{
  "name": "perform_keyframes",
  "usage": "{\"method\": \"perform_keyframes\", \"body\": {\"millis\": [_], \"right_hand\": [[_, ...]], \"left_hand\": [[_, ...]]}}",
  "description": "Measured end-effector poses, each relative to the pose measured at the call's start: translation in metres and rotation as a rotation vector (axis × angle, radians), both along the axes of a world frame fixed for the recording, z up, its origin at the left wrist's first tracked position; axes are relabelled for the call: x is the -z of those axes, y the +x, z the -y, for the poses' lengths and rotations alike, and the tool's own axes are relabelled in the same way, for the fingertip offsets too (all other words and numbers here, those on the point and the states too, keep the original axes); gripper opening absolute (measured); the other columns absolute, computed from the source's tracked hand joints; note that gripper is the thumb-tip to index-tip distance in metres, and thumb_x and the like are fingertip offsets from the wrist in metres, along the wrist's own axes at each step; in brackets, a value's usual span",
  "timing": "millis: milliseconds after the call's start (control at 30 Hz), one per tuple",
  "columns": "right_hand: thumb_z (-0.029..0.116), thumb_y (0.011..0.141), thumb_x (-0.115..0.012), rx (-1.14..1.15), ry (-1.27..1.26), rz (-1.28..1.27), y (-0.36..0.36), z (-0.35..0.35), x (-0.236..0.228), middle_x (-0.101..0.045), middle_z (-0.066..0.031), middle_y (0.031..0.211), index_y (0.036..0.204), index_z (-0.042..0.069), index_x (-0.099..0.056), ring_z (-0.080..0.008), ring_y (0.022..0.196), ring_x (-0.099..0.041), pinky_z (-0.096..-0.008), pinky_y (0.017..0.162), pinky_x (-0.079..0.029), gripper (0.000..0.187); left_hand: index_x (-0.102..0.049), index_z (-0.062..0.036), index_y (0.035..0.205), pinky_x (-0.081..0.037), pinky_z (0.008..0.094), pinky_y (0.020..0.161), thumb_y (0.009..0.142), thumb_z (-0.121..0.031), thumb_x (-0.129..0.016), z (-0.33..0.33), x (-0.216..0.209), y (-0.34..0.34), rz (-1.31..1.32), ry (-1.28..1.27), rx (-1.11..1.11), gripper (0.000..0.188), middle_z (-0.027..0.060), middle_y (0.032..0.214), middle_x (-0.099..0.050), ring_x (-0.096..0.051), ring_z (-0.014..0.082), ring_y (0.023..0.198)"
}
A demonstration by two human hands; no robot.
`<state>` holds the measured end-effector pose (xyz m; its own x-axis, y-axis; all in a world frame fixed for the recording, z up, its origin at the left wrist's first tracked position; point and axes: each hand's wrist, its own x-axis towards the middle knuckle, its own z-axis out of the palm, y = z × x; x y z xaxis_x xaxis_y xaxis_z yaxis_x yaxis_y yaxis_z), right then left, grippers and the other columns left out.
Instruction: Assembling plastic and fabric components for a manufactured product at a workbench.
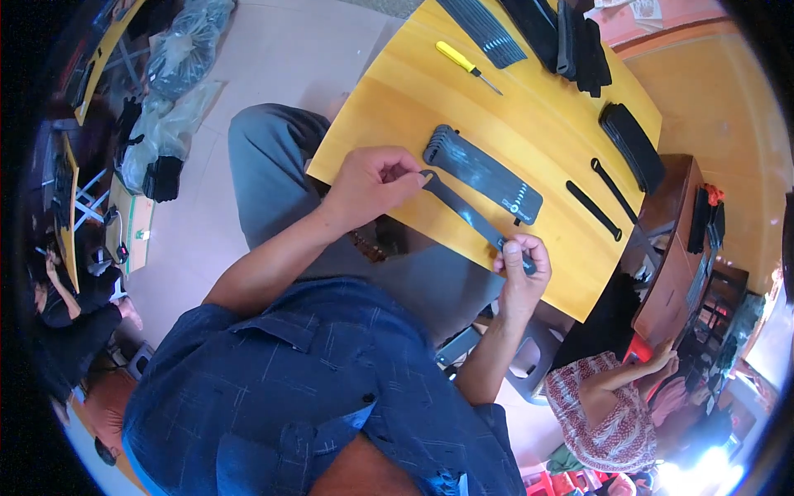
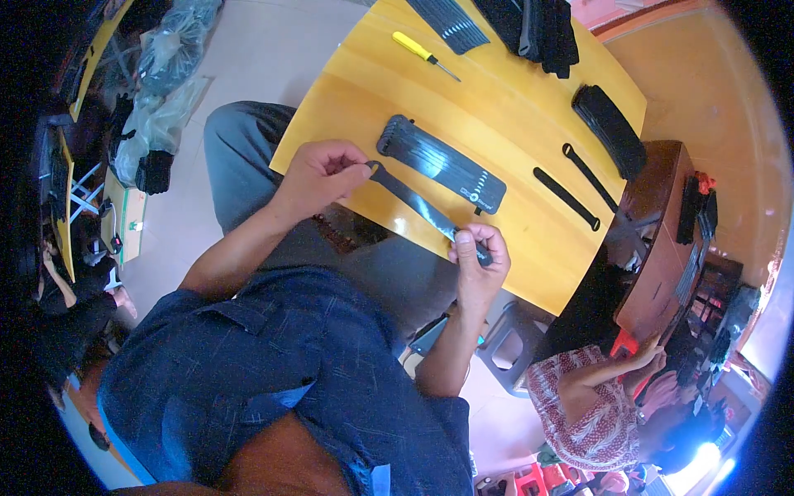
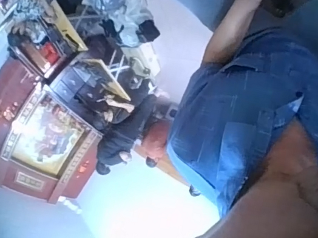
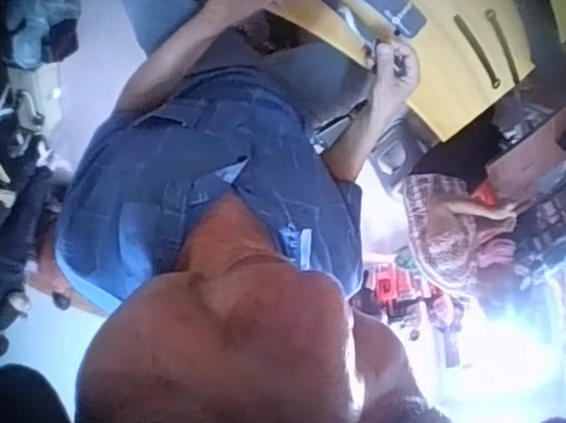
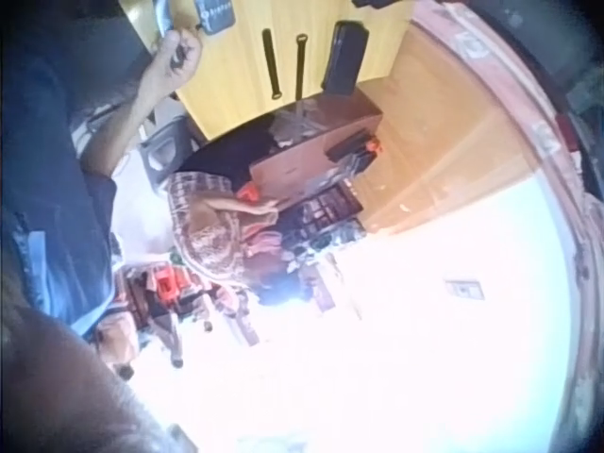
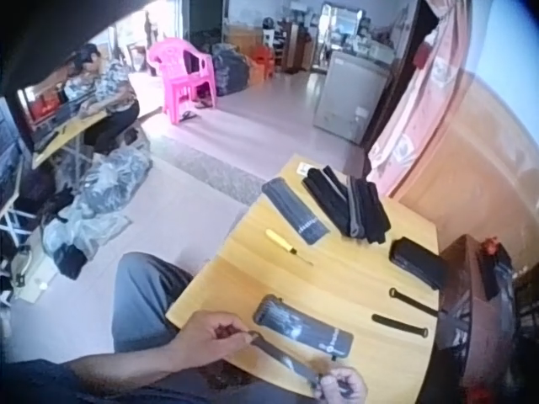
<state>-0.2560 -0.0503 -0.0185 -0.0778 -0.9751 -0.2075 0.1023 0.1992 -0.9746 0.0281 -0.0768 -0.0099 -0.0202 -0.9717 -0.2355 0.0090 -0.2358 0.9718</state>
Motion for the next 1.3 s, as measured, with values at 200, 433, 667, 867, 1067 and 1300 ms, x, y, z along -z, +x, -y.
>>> {"method": "perform_keyframes", "body": {"millis": [200, 433, 667, 867, 1067, 1300], "right_hand": [[0.008, 0.096, -0.075, -0.112, 0.073, -0.077, -0.026, 0.015, -0.002, -0.067, 0.0005, 0.082, 0.105, 0.002, -0.068, -0.0057, 0.067, -0.058, -0.0195, 0.061, -0.046, 0.013], [0.006, 0.097, -0.073, -0.055, 0.016, -0.286, -0.023, 0.032, 0.0, -0.061, 0.0045, 0.082, 0.102, 0.001, -0.069, -0.003, 0.068, -0.05, -0.0193, 0.06, -0.04, 0.008], [0.011, 0.101, -0.07, -0.026, -0.019, -0.384, -0.025, 0.042, 0.005, -0.062, 0.0022, 0.082, 0.101, 0.0, -0.069, -0.0045, 0.068, -0.052, -0.0205, 0.059, -0.042, 0.011], [0.01, 0.1, -0.071, 0.008, 0.02, -0.328, -0.022, 0.044, 0.004, -0.061, 0.0026, 0.077, 0.104, 0.0, -0.07, -0.0047, 0.065, -0.052, -0.0198, 0.057, -0.04, 0.012], [0.008, 0.098, -0.072, 0.057, 0.027, -0.376, -0.021, 0.044, 0.009, -0.062, 0.0015, 0.076, 0.108, -0.003, -0.071, -0.0049, 0.063, -0.051, -0.0196, 0.056, -0.04, 0.014], [0.007, 0.098, -0.073, 0.06, 0.046, -0.359, -0.023, 0.044, 0.01, -0.063, 0.001, 0.078, 0.107, -0.002, -0.071, -0.0047, 0.063, -0.052, -0.0191, 0.056, -0.04, 0.013]], "left_hand": [[-0.07, -0.0021, 0.094, -0.041, 0.019, 0.054, 0.097, -0.007, -0.069, 0.002, 0.009, 0.004, 0.032, -0.034, -0.007, 0.006, -0.0063, 0.074, -0.06, -0.053, -0.0001, 0.063], [-0.069, 0.0002, 0.089, -0.036, 0.0208, 0.053, 0.097, -0.007, -0.068, 0.012, 0.005, 0.0, 0.298, -0.119, -0.01, 0.011, -0.0067, 0.069, -0.057, -0.048, -0.0007, 0.061], [-0.069, -0.0011, 0.087, -0.041, 0.0276, 0.051, 0.094, -0.01, -0.071, 0.022, 0.007, -0.003, 0.529, -0.252, 0.001, 0.011, 0.0044, 0.065, -0.06, -0.052, 0.0084, 0.055], [-0.069, -0.0024, 0.086, -0.043, 0.0316, 0.051, 0.093, -0.013, -0.071, 0.029, 0.005, -0.003, 0.653, -0.192, 0.048, 0.013, 0.0101, 0.064, -0.06, -0.055, 0.0151, 0.053], [-0.069, -0.0031, 0.084, -0.043, 0.0325, 0.051, 0.092, -0.014, -0.072, 0.034, 0.003, -0.002, 0.679, -0.15, 0.077, 0.014, 0.0118, 0.064, -0.06, -0.057, 0.0175, 0.053], [-0.068, -0.0031, 0.082, -0.047, 0.0384, 0.053, 0.092, -0.015, -0.071, 0.037, 0.004, -0.002, 0.722, -0.177, 0.087, 0.015, 0.0154, 0.067, -0.063, -0.062, 0.03, 0.056]]}}
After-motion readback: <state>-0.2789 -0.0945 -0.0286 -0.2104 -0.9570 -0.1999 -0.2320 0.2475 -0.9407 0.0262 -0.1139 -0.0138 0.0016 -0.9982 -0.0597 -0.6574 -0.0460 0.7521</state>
